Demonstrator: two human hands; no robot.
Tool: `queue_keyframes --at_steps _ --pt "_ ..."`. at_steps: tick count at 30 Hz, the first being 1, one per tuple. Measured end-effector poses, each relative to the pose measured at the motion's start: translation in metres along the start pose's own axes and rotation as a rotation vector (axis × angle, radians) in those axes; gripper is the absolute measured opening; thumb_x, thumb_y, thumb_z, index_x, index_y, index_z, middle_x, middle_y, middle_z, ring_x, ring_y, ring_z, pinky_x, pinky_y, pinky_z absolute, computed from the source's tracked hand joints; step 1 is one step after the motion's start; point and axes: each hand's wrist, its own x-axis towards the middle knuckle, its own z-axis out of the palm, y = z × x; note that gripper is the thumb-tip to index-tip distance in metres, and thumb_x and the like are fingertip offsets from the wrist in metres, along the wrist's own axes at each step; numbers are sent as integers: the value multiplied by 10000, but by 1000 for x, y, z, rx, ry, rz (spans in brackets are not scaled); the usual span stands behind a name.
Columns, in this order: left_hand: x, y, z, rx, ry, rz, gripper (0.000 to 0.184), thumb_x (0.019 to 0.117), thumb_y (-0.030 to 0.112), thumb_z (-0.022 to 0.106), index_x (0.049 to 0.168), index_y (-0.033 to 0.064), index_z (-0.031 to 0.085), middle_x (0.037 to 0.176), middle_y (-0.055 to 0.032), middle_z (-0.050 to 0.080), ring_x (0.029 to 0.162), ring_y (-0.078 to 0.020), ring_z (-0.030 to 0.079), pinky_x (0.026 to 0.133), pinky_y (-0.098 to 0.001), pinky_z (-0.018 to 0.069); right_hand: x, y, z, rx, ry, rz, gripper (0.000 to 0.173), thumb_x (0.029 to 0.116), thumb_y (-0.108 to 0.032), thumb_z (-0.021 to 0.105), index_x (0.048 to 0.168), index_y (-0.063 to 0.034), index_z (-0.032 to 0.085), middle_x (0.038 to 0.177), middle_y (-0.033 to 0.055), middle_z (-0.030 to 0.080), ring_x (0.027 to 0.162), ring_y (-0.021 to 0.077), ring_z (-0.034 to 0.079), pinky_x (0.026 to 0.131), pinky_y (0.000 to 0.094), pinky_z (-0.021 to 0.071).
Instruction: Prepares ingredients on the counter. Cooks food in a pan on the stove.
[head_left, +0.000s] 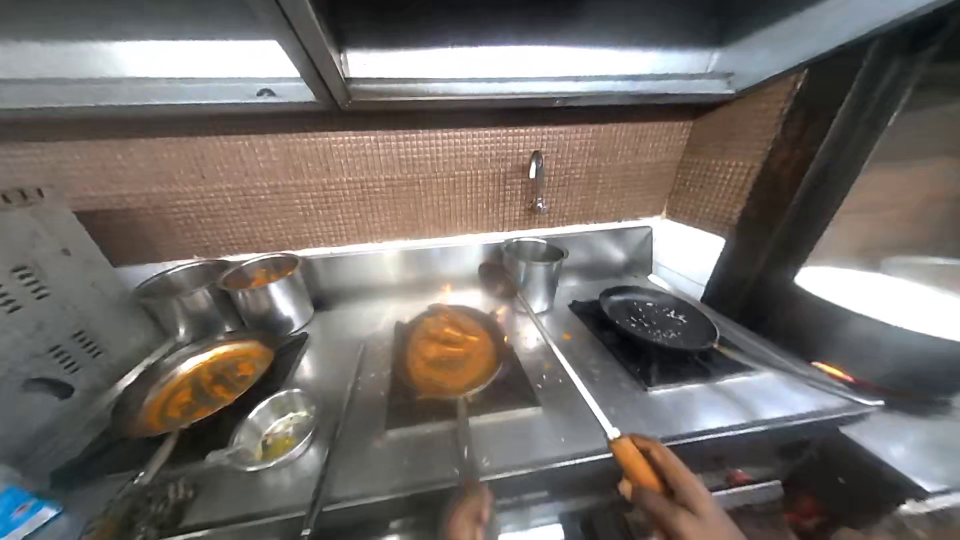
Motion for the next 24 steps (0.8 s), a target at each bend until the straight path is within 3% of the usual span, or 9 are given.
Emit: queue_keyframes --at_steps 2,5,7,10,14,19,24 --pt "7 31 24 -72 80 -93 178 1045 110 412 888 103 496 579 37 460 374 -31 384 350 -165 388 6 -3 7 26 33 27 601 875 -185 700 1436 -144 490 971 113 663 589 225 626 495 411 556" --pt "-18 34 44 -91 133 -175 157 1040 77 432 893 82 487 620 16 463 379 -32 375 350 -155 387 2 4 13 82 26 6 598 857 -230 693 1418 -160 497 936 78 660 540 186 598 442 360 526" --pt "-9 35 42 -80 110 -161 153 1038 74 428 898 79 490 624 15 470 381 -31 381 348 -157 390 6 9 17 111 9 -9 589 851 -225 694 1404 -152 505 934 74 667 531 179 596 430 347 520" --pt "18 28 32 -152 89 -122 137 1045 84 429 920 80 485 615 20 459 381 -25 381 345 -149 381 0 20 40 96 -30 66 587 876 -206 686 1429 -161 494 967 90 662 556 196 607 465 374 540" --pt "-30 26 58 -130 120 -171 153 1047 77 415 910 78 481 610 12 471 378 -27 388 343 -150 383 -10 41 64 67 -67 138 563 894 -178 693 1424 -134 506 984 125 662 588 221 622 505 408 554" --pt "20 22 40 -151 127 -128 143 1044 95 448 907 82 488 581 26 439 367 -31 374 334 -159 375 -20 55 84 175 -26 172 560 875 -167 685 1406 -133 509 929 106 658 538 204 600 459 379 537" --pt "-45 44 80 -116 140 -153 149 1047 50 422 908 60 476 601 4 454 376 -37 381 341 -155 377 -28 42 62 172 46 112 556 892 -124 675 1413 -79 485 969 124 659 589 209 620 497 381 547"
